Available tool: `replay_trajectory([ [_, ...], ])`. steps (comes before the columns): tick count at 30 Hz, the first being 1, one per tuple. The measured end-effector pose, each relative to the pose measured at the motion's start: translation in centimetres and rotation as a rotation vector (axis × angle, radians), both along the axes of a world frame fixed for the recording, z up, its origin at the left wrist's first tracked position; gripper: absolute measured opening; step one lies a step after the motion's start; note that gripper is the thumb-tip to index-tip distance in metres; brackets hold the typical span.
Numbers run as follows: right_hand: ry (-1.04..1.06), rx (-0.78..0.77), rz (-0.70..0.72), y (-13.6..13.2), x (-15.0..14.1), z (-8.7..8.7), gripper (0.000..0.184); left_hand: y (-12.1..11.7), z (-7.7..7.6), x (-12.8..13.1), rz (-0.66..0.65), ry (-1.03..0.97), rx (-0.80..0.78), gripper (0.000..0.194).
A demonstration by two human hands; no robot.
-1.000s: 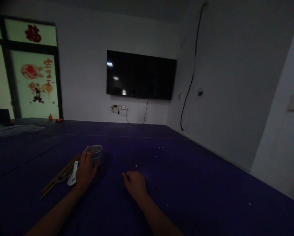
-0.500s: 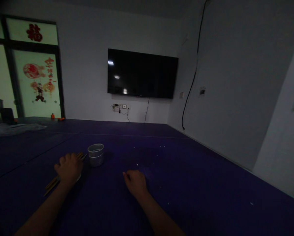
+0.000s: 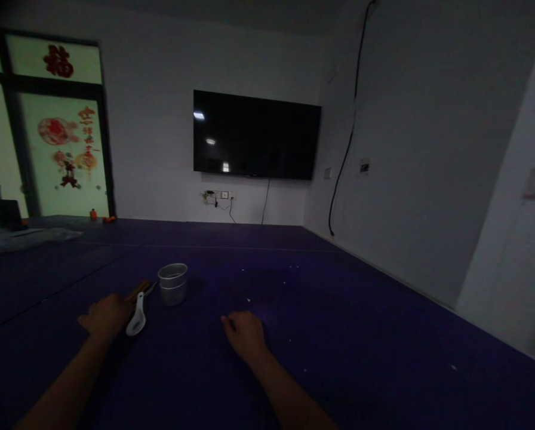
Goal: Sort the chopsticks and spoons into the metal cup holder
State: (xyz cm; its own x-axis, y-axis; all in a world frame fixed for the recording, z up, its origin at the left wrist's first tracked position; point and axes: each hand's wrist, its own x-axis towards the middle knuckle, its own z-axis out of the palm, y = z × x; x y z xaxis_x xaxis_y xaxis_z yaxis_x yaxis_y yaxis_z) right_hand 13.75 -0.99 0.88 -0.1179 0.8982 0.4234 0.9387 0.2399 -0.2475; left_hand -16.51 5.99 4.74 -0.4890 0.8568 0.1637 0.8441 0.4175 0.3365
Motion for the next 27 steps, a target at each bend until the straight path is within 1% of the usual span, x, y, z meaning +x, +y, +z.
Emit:
replay_trajectory([
  [3,-0.003,-0.005,0.005,0.1,0.0,-0.1,0.042,0.3,0.1,-0.3,0.013,-0.056,-0.057,0.051],
  [6,-0.017,-0.013,-0.004,0.4,0.0,-0.3,0.041,0.5,0.1,-0.6,0.025,-0.118,-0.079,0.050],
  [12,-0.017,-0.024,0.003,0.3,0.1,-0.3,0.042,1.3,-0.1,-1.1,0.035,-0.167,-0.078,0.043],
  [14,-0.010,-0.027,0.011,0.3,0.1,-0.2,0.042,1.7,-0.4,-1.4,0.038,-0.163,-0.081,0.040],
  [18,0.003,-0.036,0.029,0.4,0.2,-0.3,0.042,2.4,-1.0,-2.1,0.053,-0.151,-0.032,0.040],
  [21,0.000,-0.045,0.028,0.5,0.2,-0.4,0.042,2.4,-1.1,-2.4,0.048,-0.172,-0.024,0.040],
  [25,-0.004,-0.037,0.037,0.4,0.2,-0.3,0.042,2.1,-0.8,-2.1,0.058,-0.187,-0.056,0.039],
  [27,-0.006,-0.037,0.046,0.3,0.1,-0.2,0.042,2.3,-1.0,-2.1,0.052,-0.199,-0.023,0.036],
])
